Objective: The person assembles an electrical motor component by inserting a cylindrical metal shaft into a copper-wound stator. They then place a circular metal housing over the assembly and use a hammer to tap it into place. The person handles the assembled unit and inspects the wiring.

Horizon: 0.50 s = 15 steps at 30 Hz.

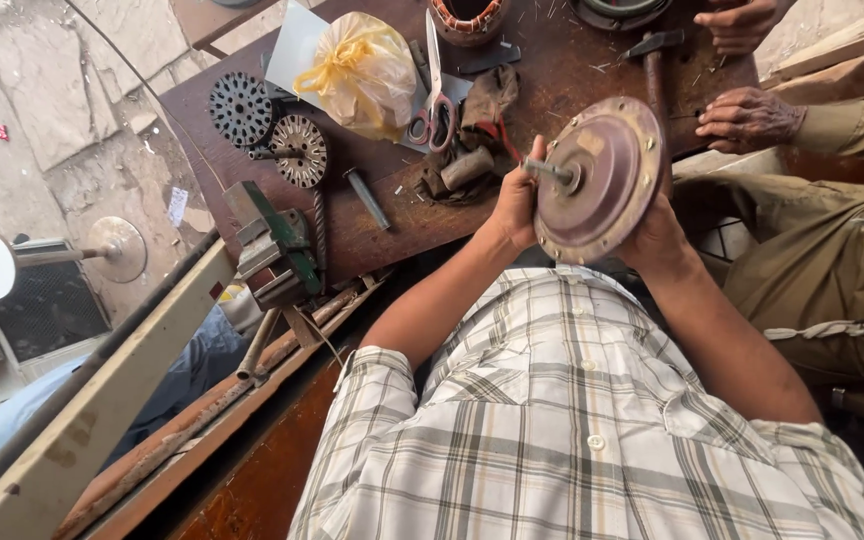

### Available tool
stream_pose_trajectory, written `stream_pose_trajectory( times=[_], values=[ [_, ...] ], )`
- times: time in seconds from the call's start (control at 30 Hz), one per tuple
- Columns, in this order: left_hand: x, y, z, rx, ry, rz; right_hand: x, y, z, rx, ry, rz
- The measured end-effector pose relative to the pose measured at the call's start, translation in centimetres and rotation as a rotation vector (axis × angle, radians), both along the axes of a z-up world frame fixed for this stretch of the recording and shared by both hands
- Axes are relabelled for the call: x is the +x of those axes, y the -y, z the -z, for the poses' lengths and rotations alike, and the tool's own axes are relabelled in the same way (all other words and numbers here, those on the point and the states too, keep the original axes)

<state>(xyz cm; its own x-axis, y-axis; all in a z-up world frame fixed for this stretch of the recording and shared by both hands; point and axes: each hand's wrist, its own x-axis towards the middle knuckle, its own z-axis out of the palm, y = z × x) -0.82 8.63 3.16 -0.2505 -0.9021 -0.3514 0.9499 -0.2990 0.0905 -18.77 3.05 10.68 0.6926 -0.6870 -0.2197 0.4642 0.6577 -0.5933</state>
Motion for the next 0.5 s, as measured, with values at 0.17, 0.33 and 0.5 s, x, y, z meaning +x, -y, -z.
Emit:
stream_pose_trajectory(
  times=[0.17,0.33,0.5],
  values=[
    [2.0,0.4,-2.4,0.030,0.153,-0.080,-2.4,1.2,-2.0,-0.054,-0.162,0.045],
    [3.4,1.2,-3.9,-0.249,0.383,-0.227,-1.5,2.4,-2.2,0.012,-0.290,0.226],
    [1.9,1.3,-3.7,-0.300,0.795,-0.283,1.3,3.3,-0.2,-0.101,-0.510,0.375]
  ],
)
